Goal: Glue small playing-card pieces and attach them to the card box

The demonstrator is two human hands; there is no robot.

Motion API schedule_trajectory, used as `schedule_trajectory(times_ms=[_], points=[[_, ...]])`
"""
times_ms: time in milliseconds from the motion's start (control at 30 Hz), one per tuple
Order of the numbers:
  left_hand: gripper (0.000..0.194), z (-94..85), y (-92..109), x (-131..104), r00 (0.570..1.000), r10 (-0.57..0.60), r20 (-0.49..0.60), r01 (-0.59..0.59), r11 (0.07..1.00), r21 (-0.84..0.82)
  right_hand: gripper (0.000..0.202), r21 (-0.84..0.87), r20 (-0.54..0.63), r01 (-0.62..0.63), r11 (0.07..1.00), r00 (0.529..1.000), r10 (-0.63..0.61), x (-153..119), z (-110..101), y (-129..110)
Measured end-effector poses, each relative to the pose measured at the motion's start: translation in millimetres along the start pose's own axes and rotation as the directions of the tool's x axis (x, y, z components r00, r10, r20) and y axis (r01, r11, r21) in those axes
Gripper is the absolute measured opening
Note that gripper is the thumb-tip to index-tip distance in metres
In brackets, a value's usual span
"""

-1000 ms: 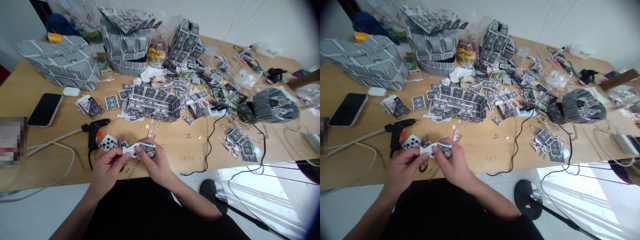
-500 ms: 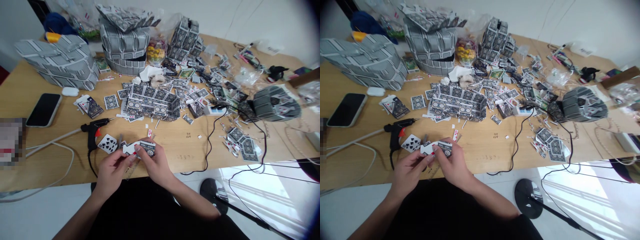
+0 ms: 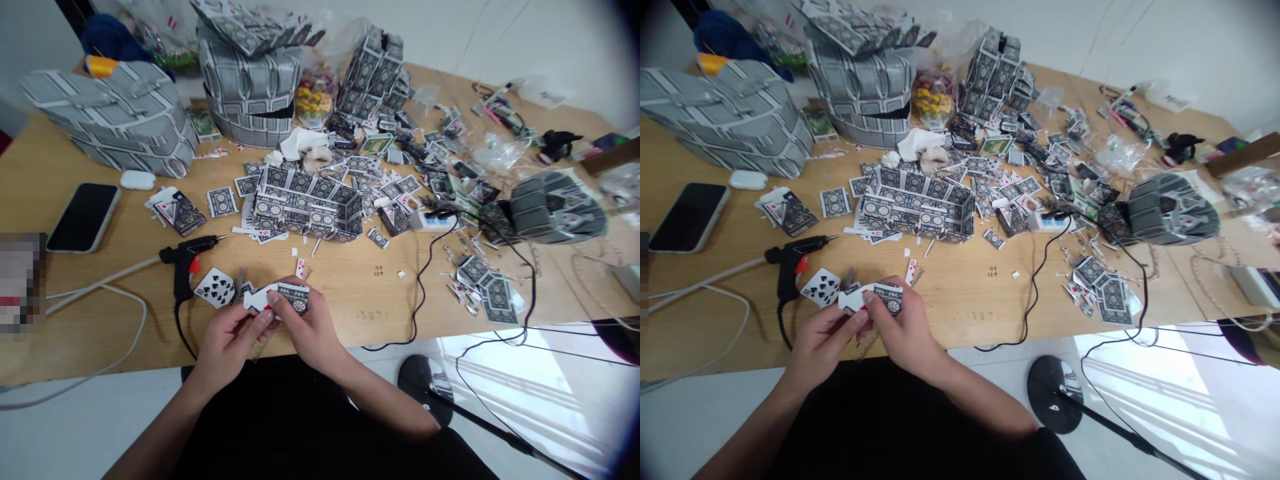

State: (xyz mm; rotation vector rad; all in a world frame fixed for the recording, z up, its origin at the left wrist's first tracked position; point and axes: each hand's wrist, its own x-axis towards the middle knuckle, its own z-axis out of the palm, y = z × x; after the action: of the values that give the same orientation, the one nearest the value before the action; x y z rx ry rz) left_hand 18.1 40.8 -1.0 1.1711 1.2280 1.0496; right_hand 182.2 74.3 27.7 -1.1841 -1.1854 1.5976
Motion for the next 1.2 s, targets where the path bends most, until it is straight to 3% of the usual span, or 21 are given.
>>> schedule_trajectory(times_ms=[133, 300, 433, 767, 1033, 1200], points=[[0.026, -0.6, 2, 1, 1.0, -0.011, -0.013, 0.011, 1.0, -0.027, 0.031, -0.014, -0.009, 0.012, 1.0, 1.0, -0.013, 1, -2, -1], [0.032, -8.7, 1, 1, 0.998, -0.06, 0.003, 0.06, 0.997, 0.056, 0.031, -0.015, -0.012, 0.012, 1.0, 1.0, -0.012, 5, -5, -2], [0.034, -18.9, 3, 2, 0.999, -0.028, 0.031, 0.024, 0.992, 0.125, 0.033, -0.041, -0.01, 0.011, 0.999, 1.0, -0.011, 5, -8, -3], [0.032, -18.3, -4, -2, 1.0, -0.015, -0.001, 0.015, 0.999, 0.029, 0.031, 0.022, 0.025, -0.002, 1.0, 1.0, 0.002, 1, -6, -3], [0.033, -32.7, -4, -3, 0.993, -0.024, 0.114, 0.017, 0.998, 0.061, 0.032, 0.003, 0.084, -0.026, 1.0, 0.996, 0.025, 2, -7, -5], [0.035, -31.0, 1, 0, 0.991, 0.022, 0.132, -0.028, 0.999, 0.044, 0.031, -0.013, 0.069, -0.039, 0.999, 0.997, 0.04, 4, -8, -3]])
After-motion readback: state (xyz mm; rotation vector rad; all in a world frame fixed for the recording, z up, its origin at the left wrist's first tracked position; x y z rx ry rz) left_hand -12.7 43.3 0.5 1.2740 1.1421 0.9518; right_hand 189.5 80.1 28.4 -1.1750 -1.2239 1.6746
